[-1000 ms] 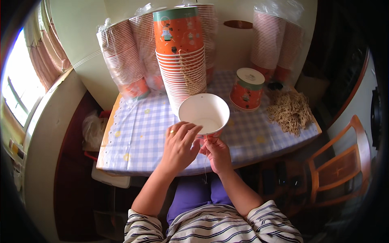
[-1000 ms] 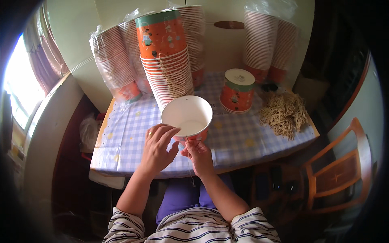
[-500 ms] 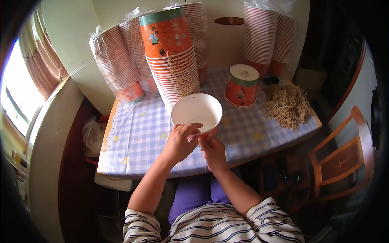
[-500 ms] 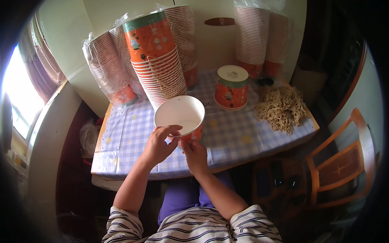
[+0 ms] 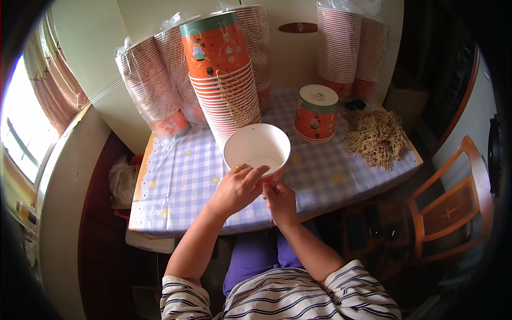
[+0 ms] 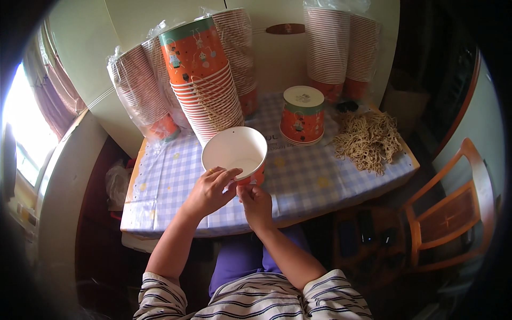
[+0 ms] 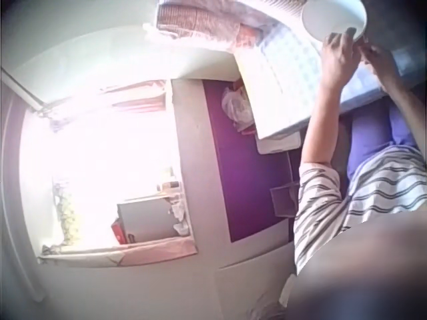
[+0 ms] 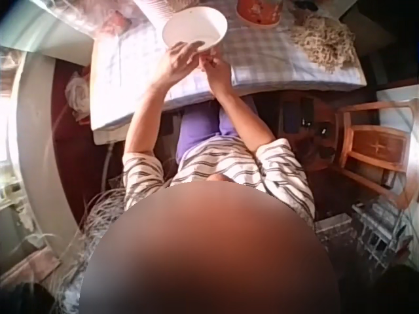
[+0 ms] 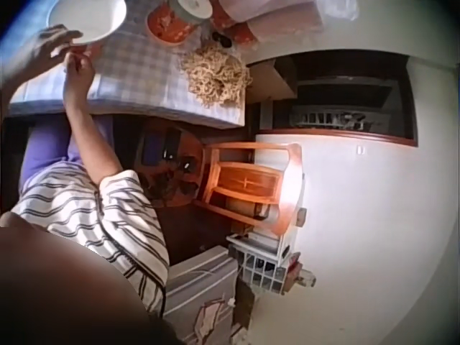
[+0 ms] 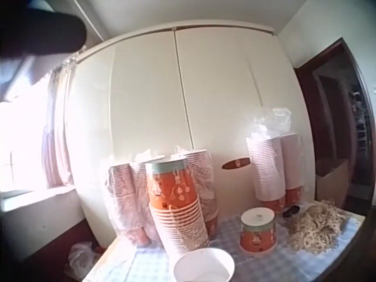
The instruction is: Assembling paper buckets by tying white strings through pre-punched holes.
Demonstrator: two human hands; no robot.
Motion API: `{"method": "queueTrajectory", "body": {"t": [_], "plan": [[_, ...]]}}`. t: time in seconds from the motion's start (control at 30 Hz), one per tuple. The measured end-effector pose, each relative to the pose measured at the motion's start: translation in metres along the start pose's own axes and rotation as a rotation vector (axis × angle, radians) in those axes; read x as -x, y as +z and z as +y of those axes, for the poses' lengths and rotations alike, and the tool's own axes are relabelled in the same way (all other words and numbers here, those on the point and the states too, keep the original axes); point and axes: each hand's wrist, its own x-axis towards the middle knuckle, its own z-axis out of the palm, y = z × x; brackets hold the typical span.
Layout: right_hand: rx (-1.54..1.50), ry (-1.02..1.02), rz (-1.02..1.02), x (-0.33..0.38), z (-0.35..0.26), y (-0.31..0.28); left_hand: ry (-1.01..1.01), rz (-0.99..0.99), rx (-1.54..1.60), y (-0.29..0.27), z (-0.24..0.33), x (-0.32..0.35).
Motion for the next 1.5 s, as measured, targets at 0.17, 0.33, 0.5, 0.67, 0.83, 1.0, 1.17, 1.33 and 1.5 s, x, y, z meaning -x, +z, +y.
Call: {"method": "queueTrajectory", "body": {"t": [0.17, 0.33, 0.5, 0.67, 0.83, 1.0, 1.17, 1.33, 1.5], "plan": [[-0.007, -0.043, 0.016, -0.001, 0.000, 0.002, 0.097, -0.009, -0.004, -0.004, -0.003, -0.002], [0.001, -0.030, 0.015, 0.000, -0.002, 0.001, 0.082, -0.028, 0.010, -0.003, -0.006, -0.001], [0.003, -0.025, 0.008, 0.001, -0.005, 0.001, -0.011, -0.080, 0.073, -0.005, -0.006, 0.002], [-0.051, 0.072, -0.016, 0.003, -0.008, -0.006, 0.032, 0.045, -0.009, -0.005, -0.002, 0.002], [-0.502, 0.222, -0.228, 0.003, -0.029, -0.028, -0.361, 0.454, 0.212, 0.029, 0.031, 0.051], [-0.533, 0.271, -0.341, 0.000, -0.044, -0.038, -0.733, 0.231, 1.392, 0.076, 0.076, 0.080], [-0.605, 0.274, -0.315, -0.014, -0.050, -0.063, -0.788, -0.118, 1.456, 0.072, 0.077, 0.092], [-0.626, 0.229, -0.207, -0.039, -0.054, -0.092, -0.959, -0.236, 1.238, 0.037, 0.059, 0.121], [-0.385, 0.108, -0.064, -0.042, -0.067, -0.104, -1.082, -0.178, 1.228, 0.003, 0.043, 0.155]]}}
